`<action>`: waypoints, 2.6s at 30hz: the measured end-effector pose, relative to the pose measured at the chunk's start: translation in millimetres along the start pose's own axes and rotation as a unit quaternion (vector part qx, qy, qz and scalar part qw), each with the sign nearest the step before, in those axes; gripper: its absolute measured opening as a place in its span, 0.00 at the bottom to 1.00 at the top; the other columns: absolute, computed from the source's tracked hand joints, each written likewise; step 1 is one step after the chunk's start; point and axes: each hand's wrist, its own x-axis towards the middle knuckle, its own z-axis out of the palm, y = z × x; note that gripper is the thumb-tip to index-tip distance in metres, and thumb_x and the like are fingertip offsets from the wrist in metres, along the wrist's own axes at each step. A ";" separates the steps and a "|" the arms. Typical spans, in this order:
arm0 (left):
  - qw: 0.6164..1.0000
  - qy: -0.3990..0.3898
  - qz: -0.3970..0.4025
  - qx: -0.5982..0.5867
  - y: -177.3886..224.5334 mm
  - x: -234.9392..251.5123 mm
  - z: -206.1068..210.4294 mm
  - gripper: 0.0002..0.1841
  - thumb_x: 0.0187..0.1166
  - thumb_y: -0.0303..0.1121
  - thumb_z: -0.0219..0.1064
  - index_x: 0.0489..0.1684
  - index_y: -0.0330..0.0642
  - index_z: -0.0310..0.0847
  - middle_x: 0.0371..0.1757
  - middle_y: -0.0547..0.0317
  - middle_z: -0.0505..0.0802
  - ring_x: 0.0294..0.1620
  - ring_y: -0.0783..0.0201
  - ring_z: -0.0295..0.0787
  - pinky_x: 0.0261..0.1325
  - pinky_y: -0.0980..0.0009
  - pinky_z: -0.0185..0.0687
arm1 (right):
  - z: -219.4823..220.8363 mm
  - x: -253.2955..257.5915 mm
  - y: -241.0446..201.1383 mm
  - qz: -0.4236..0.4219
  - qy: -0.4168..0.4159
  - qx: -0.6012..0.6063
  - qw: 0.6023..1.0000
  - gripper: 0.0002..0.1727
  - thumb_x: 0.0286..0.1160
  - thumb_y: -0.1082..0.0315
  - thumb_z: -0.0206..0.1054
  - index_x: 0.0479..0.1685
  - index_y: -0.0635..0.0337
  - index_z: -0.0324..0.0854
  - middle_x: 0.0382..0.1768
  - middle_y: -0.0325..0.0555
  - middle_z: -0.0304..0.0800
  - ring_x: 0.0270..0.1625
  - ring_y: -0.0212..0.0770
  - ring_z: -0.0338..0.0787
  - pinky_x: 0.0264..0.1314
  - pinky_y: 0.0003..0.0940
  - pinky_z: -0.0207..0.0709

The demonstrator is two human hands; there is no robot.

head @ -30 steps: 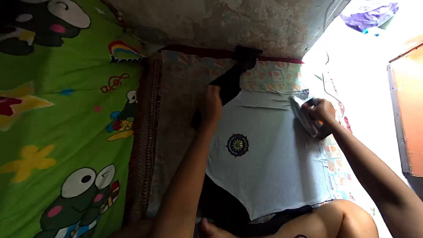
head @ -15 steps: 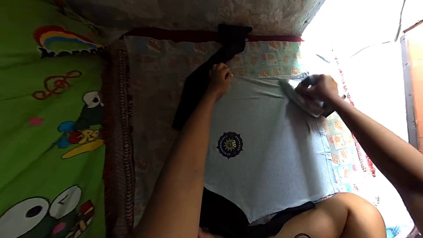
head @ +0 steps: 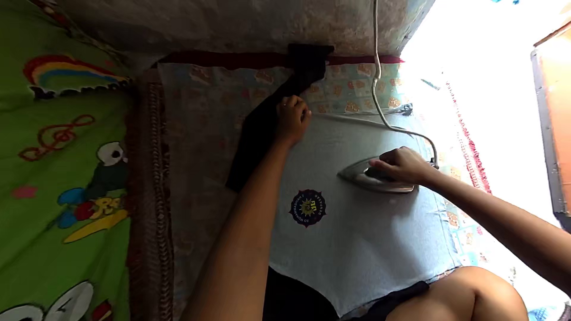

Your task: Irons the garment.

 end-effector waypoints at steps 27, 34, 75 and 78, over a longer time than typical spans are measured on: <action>0.999 0.033 0.002 -0.010 1.7 -4.9 2.2 0.12 0.83 0.30 0.61 0.43 0.28 0.86 0.65 0.33 0.84 0.73 0.33 0.74 0.76 0.37 0.61 | -63.3 131.0 88.7 0.263 0.083 -0.041 0.960 0.32 0.81 0.66 0.68 0.77 0.82 0.66 0.76 0.80 0.72 0.80 0.75 0.74 0.77 0.73 0.68; 0.999 0.026 -0.008 -0.037 2.6 -6.8 1.9 0.11 0.83 0.31 0.63 0.43 0.30 0.87 0.65 0.36 0.84 0.74 0.36 0.74 0.79 0.40 0.59 | 6.0 -23.6 38.4 -0.227 0.081 -0.158 0.958 0.37 0.60 0.25 0.70 0.21 0.54 0.86 0.20 0.44 0.87 0.30 0.49 0.91 0.35 0.55 0.82; 0.979 -0.145 0.099 0.101 32.0 -35.6 18.9 0.37 0.87 0.48 0.55 0.96 0.43 0.50 0.98 0.53 0.52 0.99 0.50 0.35 0.96 0.47 0.28 | 1.4 -45.0 7.4 0.132 0.076 -0.036 0.988 0.29 0.75 0.40 0.71 0.48 0.61 0.87 0.40 0.61 0.93 0.50 0.64 0.93 0.52 0.68 0.81; 0.979 -0.139 0.104 0.102 30.8 -36.7 19.8 0.37 0.87 0.47 0.55 0.96 0.43 0.51 0.97 0.53 0.53 0.99 0.49 0.36 0.96 0.47 0.31 | 9.3 -21.2 4.8 0.020 0.126 -0.103 0.986 0.27 0.77 0.44 0.72 0.50 0.65 0.85 0.34 0.63 0.92 0.42 0.67 0.94 0.40 0.66 0.80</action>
